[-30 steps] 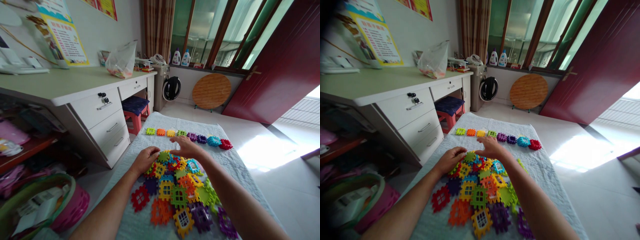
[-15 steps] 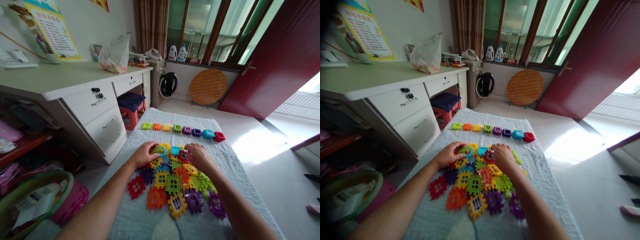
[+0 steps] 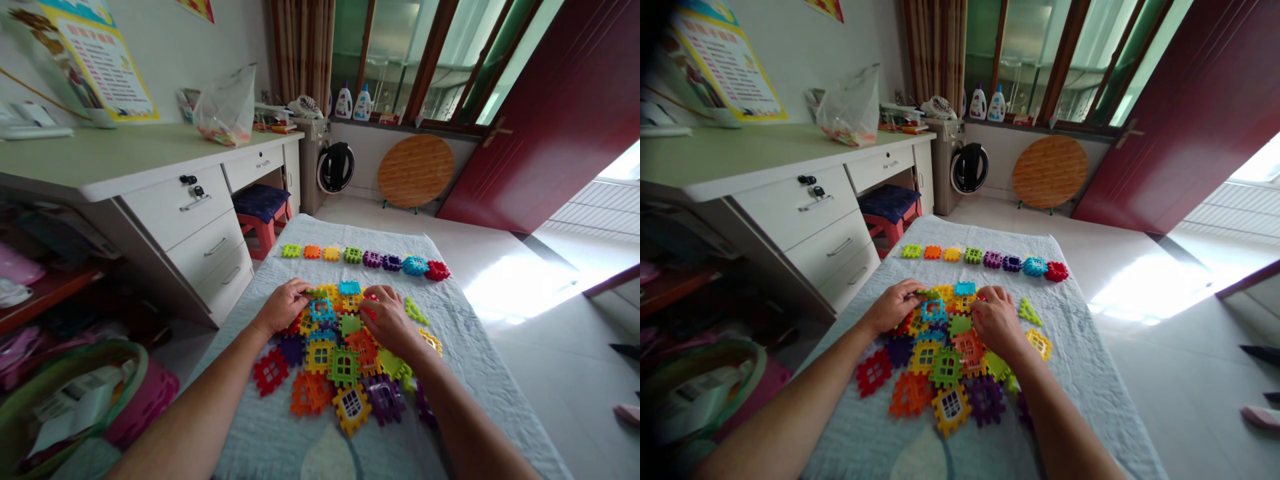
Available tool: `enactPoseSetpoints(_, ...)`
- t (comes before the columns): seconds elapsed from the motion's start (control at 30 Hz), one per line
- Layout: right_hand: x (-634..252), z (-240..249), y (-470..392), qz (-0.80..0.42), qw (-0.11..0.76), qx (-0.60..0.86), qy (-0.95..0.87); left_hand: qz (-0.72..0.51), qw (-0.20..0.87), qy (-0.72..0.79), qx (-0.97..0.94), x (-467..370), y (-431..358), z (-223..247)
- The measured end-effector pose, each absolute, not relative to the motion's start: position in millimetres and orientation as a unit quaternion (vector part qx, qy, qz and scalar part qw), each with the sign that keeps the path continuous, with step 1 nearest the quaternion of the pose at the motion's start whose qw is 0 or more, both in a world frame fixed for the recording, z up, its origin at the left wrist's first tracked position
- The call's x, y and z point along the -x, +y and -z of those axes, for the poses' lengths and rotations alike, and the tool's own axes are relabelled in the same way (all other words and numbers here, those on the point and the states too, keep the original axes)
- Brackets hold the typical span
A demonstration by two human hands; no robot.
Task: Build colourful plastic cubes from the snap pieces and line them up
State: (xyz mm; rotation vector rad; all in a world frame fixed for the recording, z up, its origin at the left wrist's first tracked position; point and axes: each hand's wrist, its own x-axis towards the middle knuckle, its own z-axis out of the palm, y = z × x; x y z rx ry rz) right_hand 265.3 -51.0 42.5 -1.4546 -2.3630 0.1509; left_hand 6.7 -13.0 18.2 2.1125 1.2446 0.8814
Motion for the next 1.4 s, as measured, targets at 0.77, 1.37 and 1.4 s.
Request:
enactPoseSetpoints(0.77,-249.6,-46.8,-63.1,-0.203,0.227,0.442,-0.844,-0.231,0.255,0.444,-0.827,-13.1,-26.8,-31.9)
enactPoseSetpoints(1.37,-258.9,-43.1,-52.5,-0.16,0.329,0.505,-0.782,-0.303,0.239,0.428,-0.817,-40.3,-43.8,-48.7)
enactPoseSetpoints(1.4,-261.2,-42.8,-50.4,-0.154,0.353,0.511,-0.769,-0.288,0.234,0.423,-0.827,-45.6,-44.9,-49.8)
